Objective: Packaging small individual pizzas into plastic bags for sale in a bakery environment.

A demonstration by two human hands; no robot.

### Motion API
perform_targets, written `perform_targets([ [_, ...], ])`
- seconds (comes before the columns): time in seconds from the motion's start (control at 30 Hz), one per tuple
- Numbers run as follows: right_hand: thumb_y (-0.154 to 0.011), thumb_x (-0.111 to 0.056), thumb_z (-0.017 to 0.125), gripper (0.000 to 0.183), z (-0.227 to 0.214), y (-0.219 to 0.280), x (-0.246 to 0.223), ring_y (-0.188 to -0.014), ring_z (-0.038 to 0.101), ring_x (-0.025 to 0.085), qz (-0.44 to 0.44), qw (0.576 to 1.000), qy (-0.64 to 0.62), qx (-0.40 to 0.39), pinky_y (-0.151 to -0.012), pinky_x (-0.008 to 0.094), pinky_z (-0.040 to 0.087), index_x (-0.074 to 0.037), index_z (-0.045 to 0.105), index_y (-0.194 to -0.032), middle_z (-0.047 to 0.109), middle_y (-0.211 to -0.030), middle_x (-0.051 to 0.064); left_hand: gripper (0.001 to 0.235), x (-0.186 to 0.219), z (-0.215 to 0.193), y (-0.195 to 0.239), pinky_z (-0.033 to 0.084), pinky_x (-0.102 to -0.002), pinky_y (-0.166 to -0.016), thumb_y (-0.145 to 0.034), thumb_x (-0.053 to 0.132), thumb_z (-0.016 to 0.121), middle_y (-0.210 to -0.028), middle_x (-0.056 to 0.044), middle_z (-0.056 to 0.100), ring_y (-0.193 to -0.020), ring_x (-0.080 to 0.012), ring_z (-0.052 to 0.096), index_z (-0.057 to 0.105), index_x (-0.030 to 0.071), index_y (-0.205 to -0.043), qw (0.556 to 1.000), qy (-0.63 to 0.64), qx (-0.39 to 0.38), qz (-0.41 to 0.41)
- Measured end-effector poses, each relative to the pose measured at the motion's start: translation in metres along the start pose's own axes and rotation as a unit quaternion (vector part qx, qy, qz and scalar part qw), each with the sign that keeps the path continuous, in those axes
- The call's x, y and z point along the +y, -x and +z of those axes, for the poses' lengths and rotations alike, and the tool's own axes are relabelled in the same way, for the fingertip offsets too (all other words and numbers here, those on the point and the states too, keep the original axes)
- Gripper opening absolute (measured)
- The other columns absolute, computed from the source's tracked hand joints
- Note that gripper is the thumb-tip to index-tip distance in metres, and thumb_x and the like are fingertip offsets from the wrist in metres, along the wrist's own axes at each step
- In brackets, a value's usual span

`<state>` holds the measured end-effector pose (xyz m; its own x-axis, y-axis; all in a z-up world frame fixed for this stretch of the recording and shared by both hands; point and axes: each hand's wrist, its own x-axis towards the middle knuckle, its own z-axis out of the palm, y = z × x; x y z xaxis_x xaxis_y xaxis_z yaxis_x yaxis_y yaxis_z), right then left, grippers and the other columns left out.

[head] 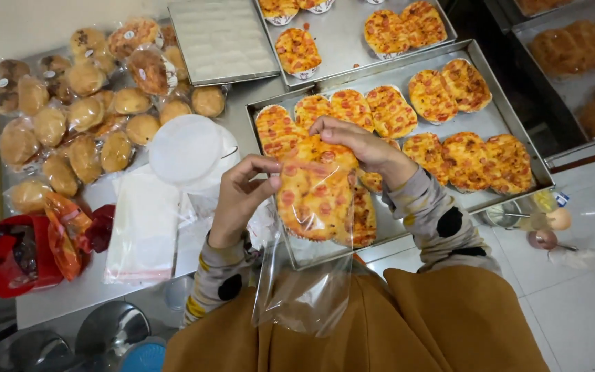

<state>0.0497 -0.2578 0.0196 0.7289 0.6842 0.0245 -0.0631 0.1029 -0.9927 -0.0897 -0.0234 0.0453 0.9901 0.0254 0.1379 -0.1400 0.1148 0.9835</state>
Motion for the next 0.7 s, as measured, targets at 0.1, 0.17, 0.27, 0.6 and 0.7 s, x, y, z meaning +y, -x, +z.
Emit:
perform_targets([
  [0.1,-0.095,-0.038,0.06,0.034,-0.01,-0.004,0.008,-0.092,0.06,0.014,0.003,1.0,0.0,-0.027,-0.084,0.029,0.048,-0.008,0.061,-0.11,0.06,-0.094,0.003,0.037,-0.003,0.007,0.002,0.059,-0.032,-0.078,-0.083,0.033,0.087,-0.097,-0.003,0.07,-0.094,-0.0127,0.065,0.076,0.007,-0.109,0.997,-0.059,0.028,0.027],
  [0.17,-0.096,-0.038,0.06,0.036,-0.014,-0.005,0.008,-0.089,0.063,0.014,0.011,0.999,-0.007,-0.049,-0.08,0.029,0.05,-0.006,0.061,-0.11,0.063,-0.092,0.004,0.02,-0.005,0.013,0.002,0.061,-0.032,-0.074,-0.09,0.022,0.084,-0.091,-0.002,0.067,-0.087,-0.0132,0.065,0.077,0.008,-0.102,0.989,-0.122,0.055,0.067],
  [0.27,-0.094,-0.039,0.061,0.037,-0.023,-0.01,0.014,-0.085,0.064,0.012,0.021,0.998,-0.004,-0.058,-0.076,0.028,0.052,-0.006,0.061,-0.11,0.064,-0.089,0.002,0.018,-0.025,0.011,-0.001,0.058,-0.034,-0.079,-0.099,0.022,0.072,-0.1,-0.007,0.065,-0.094,-0.0159,0.063,0.071,0.005,-0.103,0.993,-0.082,0.062,0.064],
  [0.6,-0.103,-0.054,0.052,0.053,-0.019,-0.019,0.01,-0.09,0.07,0.014,-0.019,0.998,-0.068,0.002,-0.045,0.028,0.06,-0.006,0.061,-0.124,0.069,-0.11,0.006,0.019,-0.02,0.042,-0.016,0.044,-0.022,-0.093,-0.11,0.033,0.049,-0.104,0.004,0.055,-0.101,-0.0076,0.052,0.056,0.016,-0.105,0.968,0.144,0.205,0.007],
  [0.7,-0.091,-0.061,0.065,0.067,0.0,-0.008,0.003,-0.108,0.068,0.016,-0.084,0.988,-0.128,0.007,-0.076,0.029,0.065,-0.004,0.051,-0.124,0.062,-0.12,0.004,0.019,0.007,0.051,-0.024,0.048,-0.022,-0.089,-0.108,0.035,0.049,-0.101,0.002,0.06,-0.091,-0.0068,0.059,0.054,0.018,-0.104,0.941,0.223,0.247,0.066],
])
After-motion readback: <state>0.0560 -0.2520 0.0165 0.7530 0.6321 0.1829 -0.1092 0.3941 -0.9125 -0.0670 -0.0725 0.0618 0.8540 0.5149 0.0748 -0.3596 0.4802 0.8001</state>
